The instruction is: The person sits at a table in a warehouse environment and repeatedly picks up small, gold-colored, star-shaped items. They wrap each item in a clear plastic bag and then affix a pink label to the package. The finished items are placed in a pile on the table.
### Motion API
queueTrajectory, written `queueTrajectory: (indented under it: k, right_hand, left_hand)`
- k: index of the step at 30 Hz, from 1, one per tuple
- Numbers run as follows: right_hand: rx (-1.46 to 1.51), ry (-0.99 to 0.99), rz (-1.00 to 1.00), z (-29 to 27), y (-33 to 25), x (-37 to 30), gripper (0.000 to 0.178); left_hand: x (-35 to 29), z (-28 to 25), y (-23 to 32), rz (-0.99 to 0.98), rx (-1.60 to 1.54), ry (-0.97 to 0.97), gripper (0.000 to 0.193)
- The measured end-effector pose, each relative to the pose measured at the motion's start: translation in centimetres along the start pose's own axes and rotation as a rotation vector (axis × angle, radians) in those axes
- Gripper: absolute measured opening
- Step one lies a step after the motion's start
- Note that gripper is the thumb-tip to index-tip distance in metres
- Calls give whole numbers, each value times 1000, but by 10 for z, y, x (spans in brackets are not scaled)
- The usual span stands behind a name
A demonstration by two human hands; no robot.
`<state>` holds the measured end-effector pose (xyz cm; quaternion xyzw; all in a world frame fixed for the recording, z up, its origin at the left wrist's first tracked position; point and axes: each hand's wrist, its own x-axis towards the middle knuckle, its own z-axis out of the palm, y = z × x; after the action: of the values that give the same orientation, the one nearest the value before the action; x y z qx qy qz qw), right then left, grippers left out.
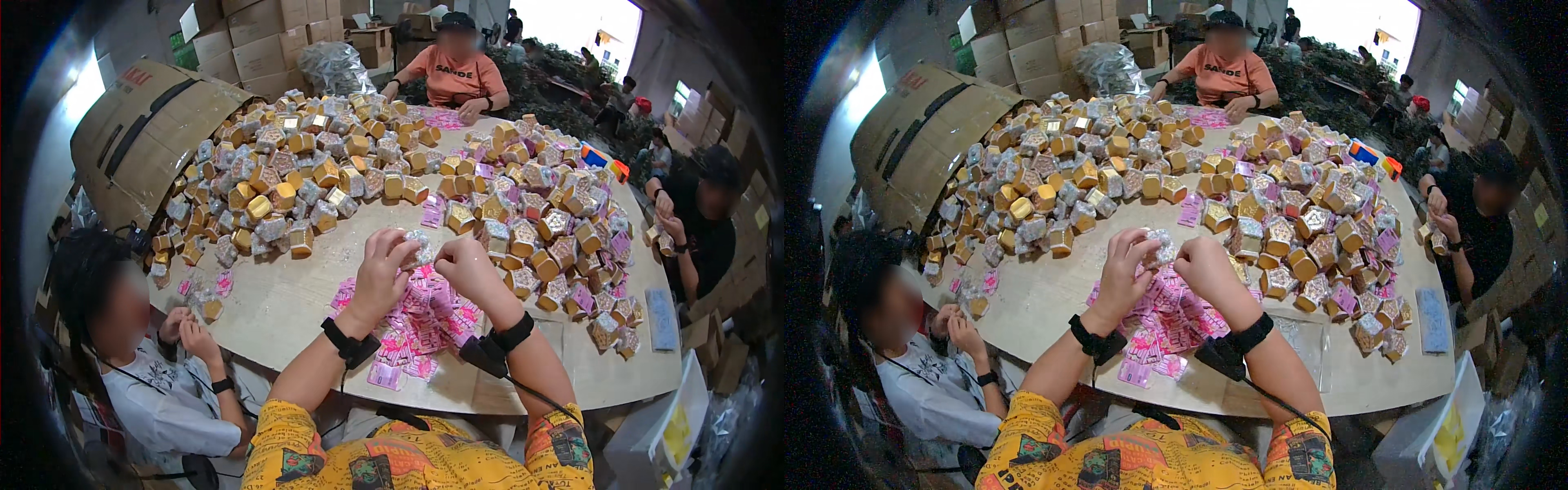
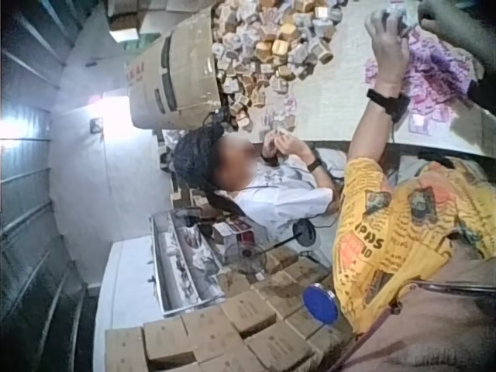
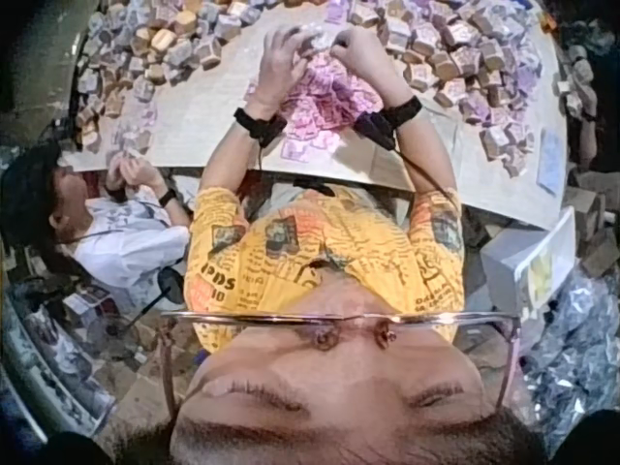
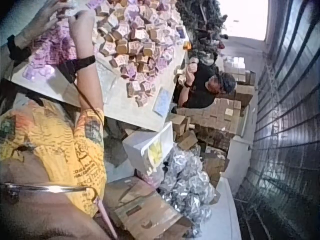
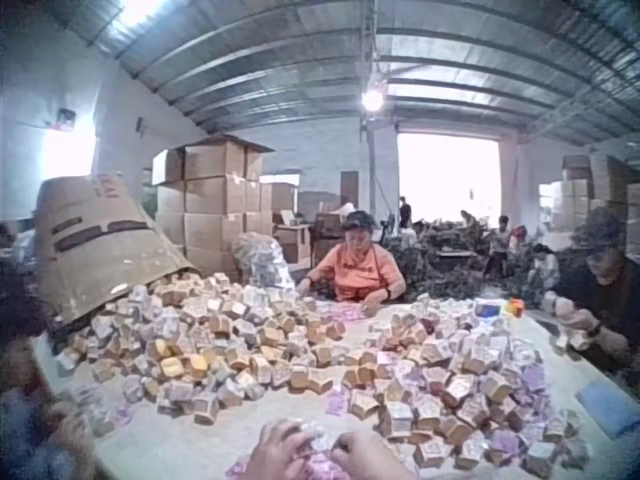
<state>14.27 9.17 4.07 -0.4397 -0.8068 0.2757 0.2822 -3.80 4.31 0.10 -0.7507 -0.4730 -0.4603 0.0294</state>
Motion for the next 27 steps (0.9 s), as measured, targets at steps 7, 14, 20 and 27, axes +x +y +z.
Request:
queueTrajectory:
  k: [7,14,20,27]
  right_hand:
    - [0,-32,27,-2,-2,1,18]
    - [266,-135,131,-1,5,-1,15]
    - [569,-237,120,-9,12,-5,14]
    - [585,-262,152,-4,21,-10,26]
  left_hand:
    - [0,1,1,-4,11,7,55]
    - [2,-6,5,-6,11,-31,52]
    - [-1,-13,5,-88,-136,-24,51]
    - [-6,-14,19,-100,-156,-123,53]
